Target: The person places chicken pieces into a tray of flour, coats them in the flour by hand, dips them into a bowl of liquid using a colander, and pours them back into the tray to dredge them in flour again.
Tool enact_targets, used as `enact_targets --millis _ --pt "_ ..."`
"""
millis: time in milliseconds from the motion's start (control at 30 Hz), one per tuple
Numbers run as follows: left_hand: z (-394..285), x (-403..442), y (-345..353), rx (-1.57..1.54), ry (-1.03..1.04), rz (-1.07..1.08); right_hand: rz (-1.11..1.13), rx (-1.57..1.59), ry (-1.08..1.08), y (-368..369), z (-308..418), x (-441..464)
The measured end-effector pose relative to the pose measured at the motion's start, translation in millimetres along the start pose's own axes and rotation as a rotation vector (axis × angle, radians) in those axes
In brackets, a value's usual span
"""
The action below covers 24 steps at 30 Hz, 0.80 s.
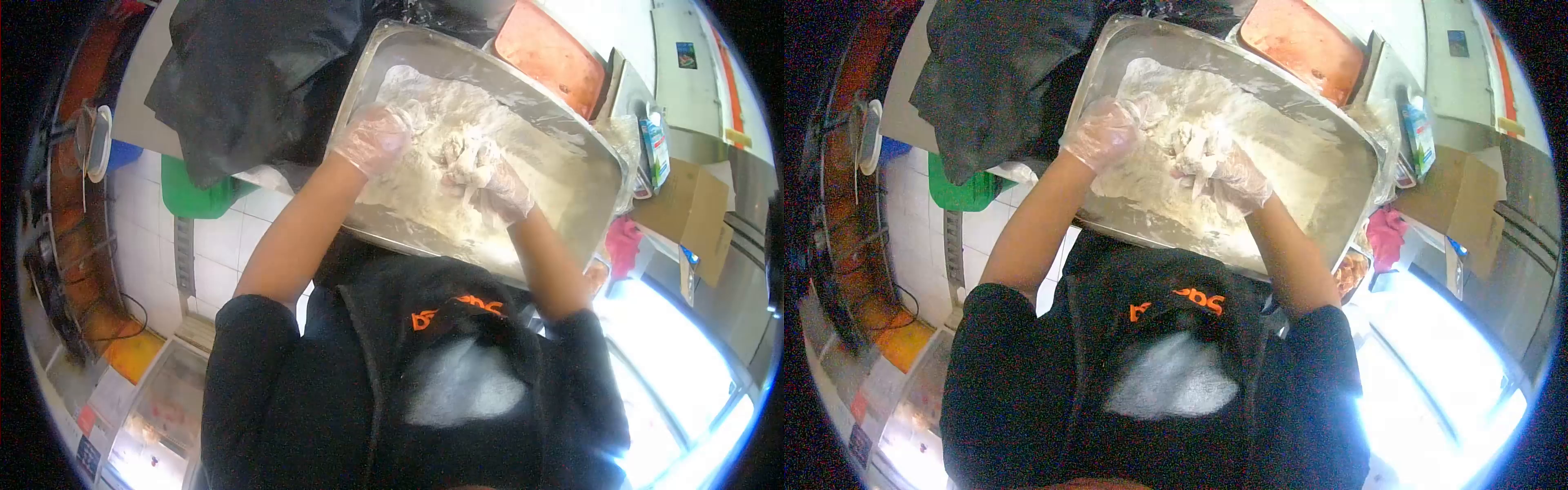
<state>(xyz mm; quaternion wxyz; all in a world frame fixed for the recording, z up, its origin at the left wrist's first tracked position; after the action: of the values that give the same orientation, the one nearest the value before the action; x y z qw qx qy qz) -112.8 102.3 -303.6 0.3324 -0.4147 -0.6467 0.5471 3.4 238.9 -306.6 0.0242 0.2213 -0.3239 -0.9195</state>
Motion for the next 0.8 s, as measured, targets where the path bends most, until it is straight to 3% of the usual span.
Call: enact_targets --millis 67,167,233,267,333,400,500,633,667,700,733,767,800 --pt "-4 -1 -5 0.054 0.015 0.013 -0.101 0.047 -0.033 4 7 -5" --pt "0 -1 3 0.059 0.004 0.002 -0.200 -0.211 -0.032 16 34 -17" --pt "6 -2 13 0.013 -0.016 -0.025 -0.399 -0.555 0.136 16 47 -31" --pt "6 -3 19 0.060 0.013 -0.005 -0.404 -0.555 0.129 13 51 -29" --pt "2 -2 27 0.107 0.053 0.010 -0.456 -1.085 0.424 -4 52 -29" --pt "7 3 32 -0.035 -0.060 0.085 -0.453 -0.974 0.341 -22 42 -31" --pt "11 0 54 -0.004 -0.088 0.224 -0.425 -0.805 0.221 -16 54 -21" --pt "17 -1 39 -0.285 -0.098 0.000 -0.310 -0.672 -0.058 -1 120 11" --pt "2 0 21 0.043 0.074 0.060 -0.317 -0.677 -0.089 -16 133 33" --pt "-9 0 11 0.377 0.239 0.119 -0.149 -0.821 -0.401 -25 156 66" --pt "-10 1 15 0.401 0.252 0.106 -0.184 -0.662 -0.306 -14 175 78" --pt "-4 2 24 0.183 0.169 0.054 -0.231 -0.497 -0.220 -3 195 89" --pt "2 4 25 -0.034 0.085 0.005 -0.147 -0.527 -0.290 -21 207 119"
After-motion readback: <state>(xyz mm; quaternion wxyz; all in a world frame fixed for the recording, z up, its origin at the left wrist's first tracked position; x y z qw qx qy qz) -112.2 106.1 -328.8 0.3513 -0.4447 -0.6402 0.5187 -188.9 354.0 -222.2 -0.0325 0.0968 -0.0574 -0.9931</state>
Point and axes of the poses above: each hand's wrist, its own x-axis towards the middle knuckle, its own y-axis out of the palm, z = x × y, the point moved 5 cm from there along x, towards the middle knuckle, and after that the axes turned 3 degrees about x, right-handed, at the moved point
